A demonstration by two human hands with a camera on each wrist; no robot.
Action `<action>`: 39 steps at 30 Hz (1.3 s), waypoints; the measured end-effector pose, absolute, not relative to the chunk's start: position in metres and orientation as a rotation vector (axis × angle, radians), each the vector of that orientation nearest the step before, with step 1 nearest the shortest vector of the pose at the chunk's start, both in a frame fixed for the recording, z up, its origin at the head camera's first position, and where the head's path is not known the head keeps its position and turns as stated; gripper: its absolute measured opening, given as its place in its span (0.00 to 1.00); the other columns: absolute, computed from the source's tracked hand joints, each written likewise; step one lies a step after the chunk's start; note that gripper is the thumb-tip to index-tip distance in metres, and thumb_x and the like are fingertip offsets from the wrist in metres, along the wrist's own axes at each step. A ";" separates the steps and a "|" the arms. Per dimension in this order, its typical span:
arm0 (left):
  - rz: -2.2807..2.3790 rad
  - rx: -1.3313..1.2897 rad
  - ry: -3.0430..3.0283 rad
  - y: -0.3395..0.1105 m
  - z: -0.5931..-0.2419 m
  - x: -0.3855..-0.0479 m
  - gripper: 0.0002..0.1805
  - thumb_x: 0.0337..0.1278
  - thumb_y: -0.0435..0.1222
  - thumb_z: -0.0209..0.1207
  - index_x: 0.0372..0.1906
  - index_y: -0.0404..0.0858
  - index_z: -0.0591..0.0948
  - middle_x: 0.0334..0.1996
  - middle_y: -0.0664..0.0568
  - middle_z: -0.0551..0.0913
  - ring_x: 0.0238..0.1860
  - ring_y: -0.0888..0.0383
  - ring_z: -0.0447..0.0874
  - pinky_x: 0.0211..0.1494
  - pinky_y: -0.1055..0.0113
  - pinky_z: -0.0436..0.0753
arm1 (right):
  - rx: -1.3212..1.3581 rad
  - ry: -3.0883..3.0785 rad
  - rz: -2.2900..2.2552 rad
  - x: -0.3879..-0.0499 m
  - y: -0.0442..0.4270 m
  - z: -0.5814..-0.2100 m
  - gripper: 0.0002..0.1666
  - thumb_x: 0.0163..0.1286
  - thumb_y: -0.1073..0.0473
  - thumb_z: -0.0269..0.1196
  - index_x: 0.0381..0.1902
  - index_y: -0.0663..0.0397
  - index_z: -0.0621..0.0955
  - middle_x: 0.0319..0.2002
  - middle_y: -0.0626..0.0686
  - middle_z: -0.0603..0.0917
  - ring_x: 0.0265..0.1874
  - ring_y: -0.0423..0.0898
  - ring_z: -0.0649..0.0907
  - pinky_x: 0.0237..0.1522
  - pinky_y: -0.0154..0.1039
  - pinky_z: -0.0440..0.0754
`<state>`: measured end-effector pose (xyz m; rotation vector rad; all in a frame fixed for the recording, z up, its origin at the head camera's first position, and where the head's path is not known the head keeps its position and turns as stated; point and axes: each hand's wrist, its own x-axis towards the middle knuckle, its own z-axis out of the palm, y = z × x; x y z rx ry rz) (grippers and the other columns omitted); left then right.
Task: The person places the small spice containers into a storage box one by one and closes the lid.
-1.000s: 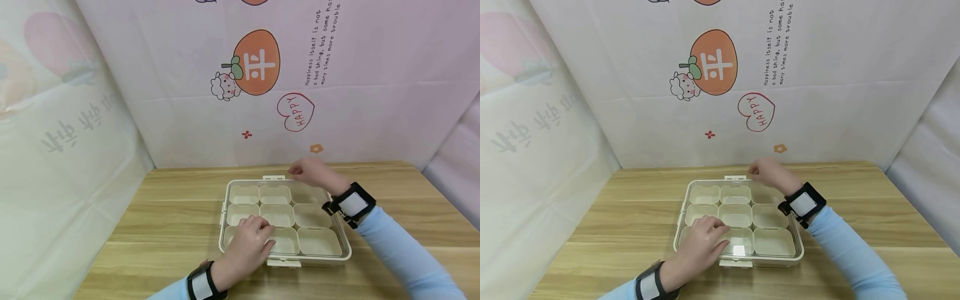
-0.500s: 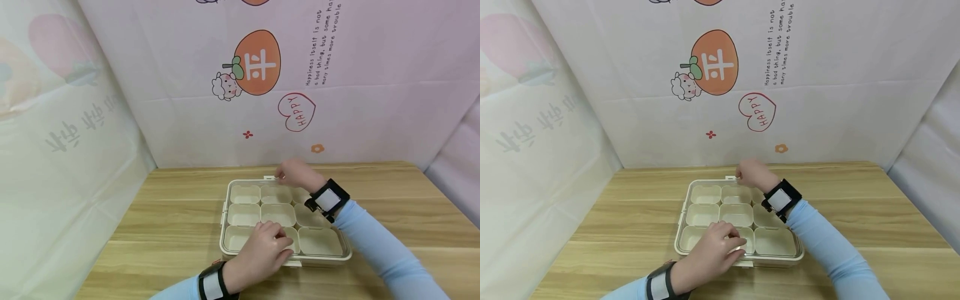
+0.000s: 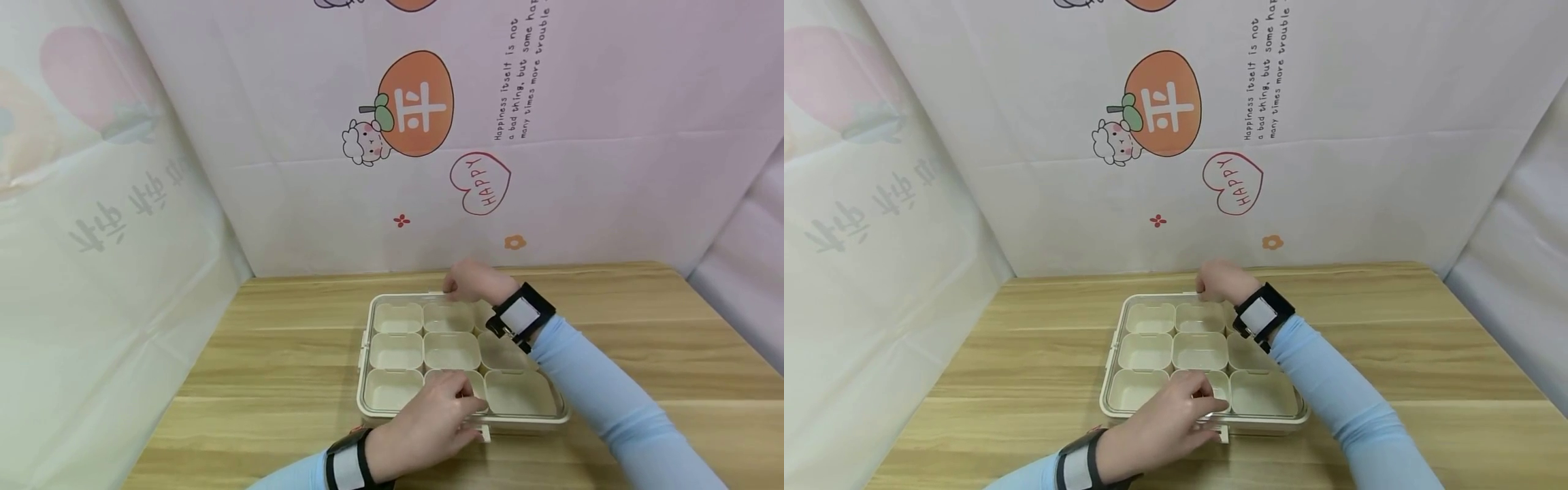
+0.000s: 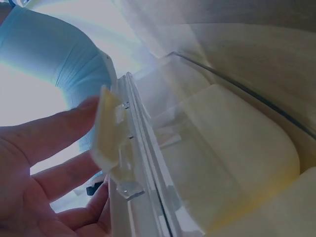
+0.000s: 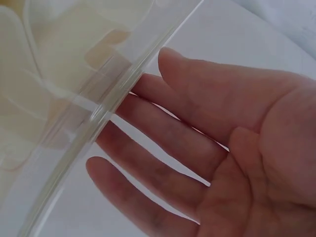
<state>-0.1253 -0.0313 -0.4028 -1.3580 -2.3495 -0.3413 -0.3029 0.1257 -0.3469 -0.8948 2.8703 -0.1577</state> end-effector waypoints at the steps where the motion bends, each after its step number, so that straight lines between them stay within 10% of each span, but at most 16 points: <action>1: -0.343 -1.366 -2.354 -0.031 -0.402 -0.126 0.17 0.35 0.48 0.73 0.36 0.50 0.86 0.28 0.61 0.71 0.32 0.67 0.70 0.41 0.75 0.67 | -0.888 2.858 -0.154 -0.304 0.125 -0.347 0.07 0.62 0.59 0.64 0.36 0.54 0.86 0.36 0.50 0.86 0.35 0.45 0.82 0.39 0.40 0.81; 16: -0.296 -1.391 -2.234 -0.030 -0.408 -0.126 0.21 0.31 0.42 0.74 0.40 0.52 0.84 0.27 0.60 0.72 0.33 0.65 0.70 0.39 0.78 0.67 | -0.664 2.597 -0.214 -0.325 0.130 -0.347 0.20 0.68 0.53 0.59 0.55 0.54 0.80 0.47 0.54 0.82 0.39 0.46 0.82 0.41 0.41 0.79; 39: -0.089 -1.289 -2.197 -0.026 -0.408 -0.120 0.10 0.38 0.35 0.66 0.31 0.44 0.78 0.27 0.58 0.69 0.30 0.64 0.68 0.33 0.76 0.71 | -0.650 2.457 -0.052 -0.341 0.126 -0.347 0.16 0.73 0.51 0.52 0.48 0.46 0.83 0.47 0.50 0.82 0.47 0.49 0.78 0.44 0.49 0.81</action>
